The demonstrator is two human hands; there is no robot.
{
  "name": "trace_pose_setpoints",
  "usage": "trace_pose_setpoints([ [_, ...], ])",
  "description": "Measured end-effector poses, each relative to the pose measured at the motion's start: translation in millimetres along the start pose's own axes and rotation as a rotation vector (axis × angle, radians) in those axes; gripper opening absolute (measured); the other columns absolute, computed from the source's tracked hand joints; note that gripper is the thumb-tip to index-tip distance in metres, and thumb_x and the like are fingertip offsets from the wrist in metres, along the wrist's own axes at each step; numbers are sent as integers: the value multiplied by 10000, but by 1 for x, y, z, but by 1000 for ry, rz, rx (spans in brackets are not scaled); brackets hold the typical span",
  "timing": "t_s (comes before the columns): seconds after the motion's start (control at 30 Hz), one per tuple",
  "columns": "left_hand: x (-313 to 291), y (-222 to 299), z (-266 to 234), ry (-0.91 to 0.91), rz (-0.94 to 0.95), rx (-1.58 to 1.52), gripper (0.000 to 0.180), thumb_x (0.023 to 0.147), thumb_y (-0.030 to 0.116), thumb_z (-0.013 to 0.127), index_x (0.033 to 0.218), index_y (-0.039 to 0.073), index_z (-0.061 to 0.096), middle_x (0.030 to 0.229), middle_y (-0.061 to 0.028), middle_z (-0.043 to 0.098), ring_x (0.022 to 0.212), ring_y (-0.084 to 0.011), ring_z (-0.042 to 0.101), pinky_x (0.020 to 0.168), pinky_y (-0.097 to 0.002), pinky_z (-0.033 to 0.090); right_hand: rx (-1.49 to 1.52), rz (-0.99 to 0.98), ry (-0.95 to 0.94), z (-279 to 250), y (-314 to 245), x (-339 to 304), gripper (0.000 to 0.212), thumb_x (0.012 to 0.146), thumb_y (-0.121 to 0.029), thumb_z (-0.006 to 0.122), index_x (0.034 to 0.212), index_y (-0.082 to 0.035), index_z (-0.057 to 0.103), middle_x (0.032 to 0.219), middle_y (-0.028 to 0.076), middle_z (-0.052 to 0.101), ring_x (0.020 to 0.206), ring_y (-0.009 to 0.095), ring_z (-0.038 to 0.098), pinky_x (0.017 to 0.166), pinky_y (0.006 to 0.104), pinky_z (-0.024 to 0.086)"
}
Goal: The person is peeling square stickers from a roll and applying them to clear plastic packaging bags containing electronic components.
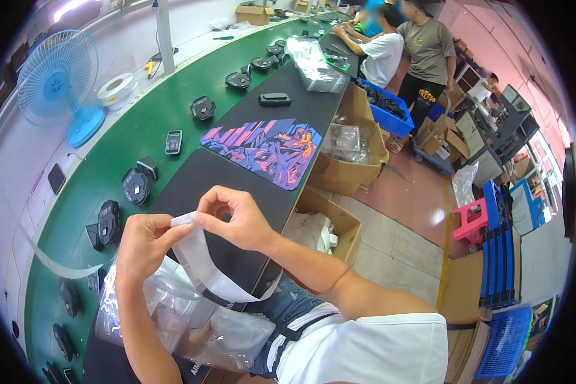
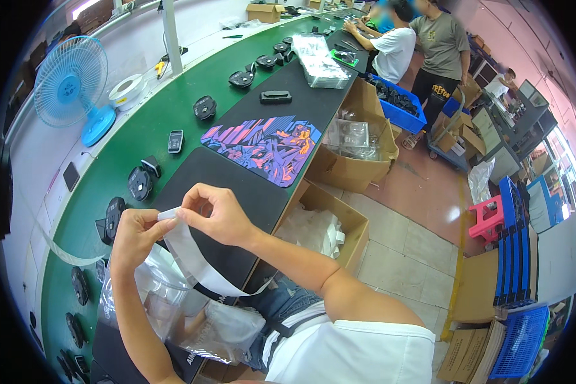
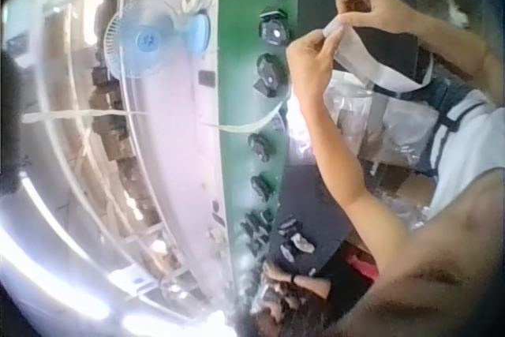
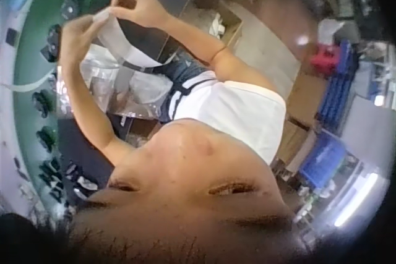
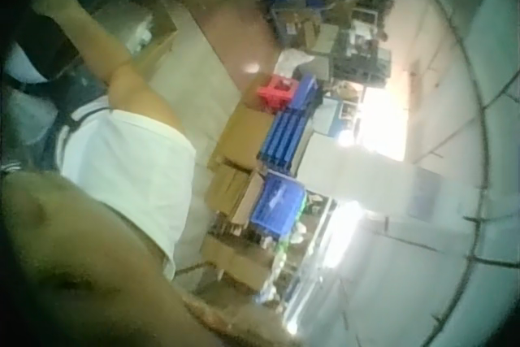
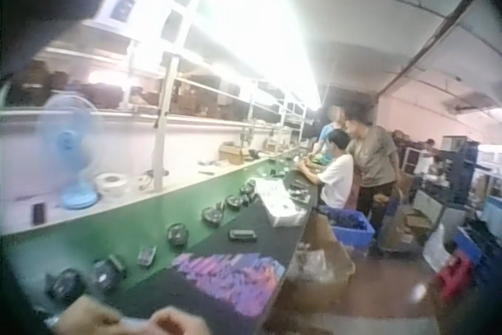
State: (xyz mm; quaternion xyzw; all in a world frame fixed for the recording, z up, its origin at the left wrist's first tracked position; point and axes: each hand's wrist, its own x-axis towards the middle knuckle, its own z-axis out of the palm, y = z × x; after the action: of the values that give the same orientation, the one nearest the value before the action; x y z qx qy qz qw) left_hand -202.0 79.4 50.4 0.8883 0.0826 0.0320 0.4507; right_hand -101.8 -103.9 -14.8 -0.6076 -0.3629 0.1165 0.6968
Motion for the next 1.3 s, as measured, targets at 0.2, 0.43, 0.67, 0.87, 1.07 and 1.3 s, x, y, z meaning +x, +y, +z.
trace_pose_setpoints([
  [0.2,5,5,5,-59,5,114,425,847,356,793,750,-50,712,573,-62,595,564,-90,527,528,-307,418,-52,-112,94,-10,-1,-7,112,888,-88,760,893,-20,672,803,2,663,718,50,584,654,228,476],
  [0.43,1,-1,2,3,-50,-54,648,1050,552,429,1238,-17,676,1058,-125,719,790,-185,707,664,-283,523,186,-252,105,-15,-42,-43,124,880,36,714,953,6,619,915,58,607,825,101,567,719,228,447],
  [0.67,14,-7,4,121,58,-129,703,991,587,498,1256,-47,646,1129,-165,700,925,-272,706,797,-340,547,-59,112,-386,21,-29,-100,152,813,-57,822,815,-20,675,738,27,630,586,74,528,524,223,406],
  [0.87,-2,56,-16,23,-423,-73,731,1031,609,363,953,-68,630,961,-239,682,918,-338,666,867,-423,518,-253,127,-513,31,-16,-114,146,784,-75,841,834,-57,705,613,-12,449,536,79,396,475,257,289],
  [1.07,-13,-1,-15,47,213,-61,770,1028,590,368,1002,-115,676,1071,-317,684,983,-410,678,927,-457,510,-285,144,-540,38,-21,-108,145,774,-77,845,831,-64,713,594,-27,396,517,79,360,465,272,260],
  [1.3,-3,18,-10,57,21,63,745,1023,561,383,905,-98,711,1023,-322,688,993,-435,670,940,-476,504,-312,135,-522,42,-18,-113,141,772,-73,847,823,-53,717,582,-30,377,511,72,342,466,269,242],
])
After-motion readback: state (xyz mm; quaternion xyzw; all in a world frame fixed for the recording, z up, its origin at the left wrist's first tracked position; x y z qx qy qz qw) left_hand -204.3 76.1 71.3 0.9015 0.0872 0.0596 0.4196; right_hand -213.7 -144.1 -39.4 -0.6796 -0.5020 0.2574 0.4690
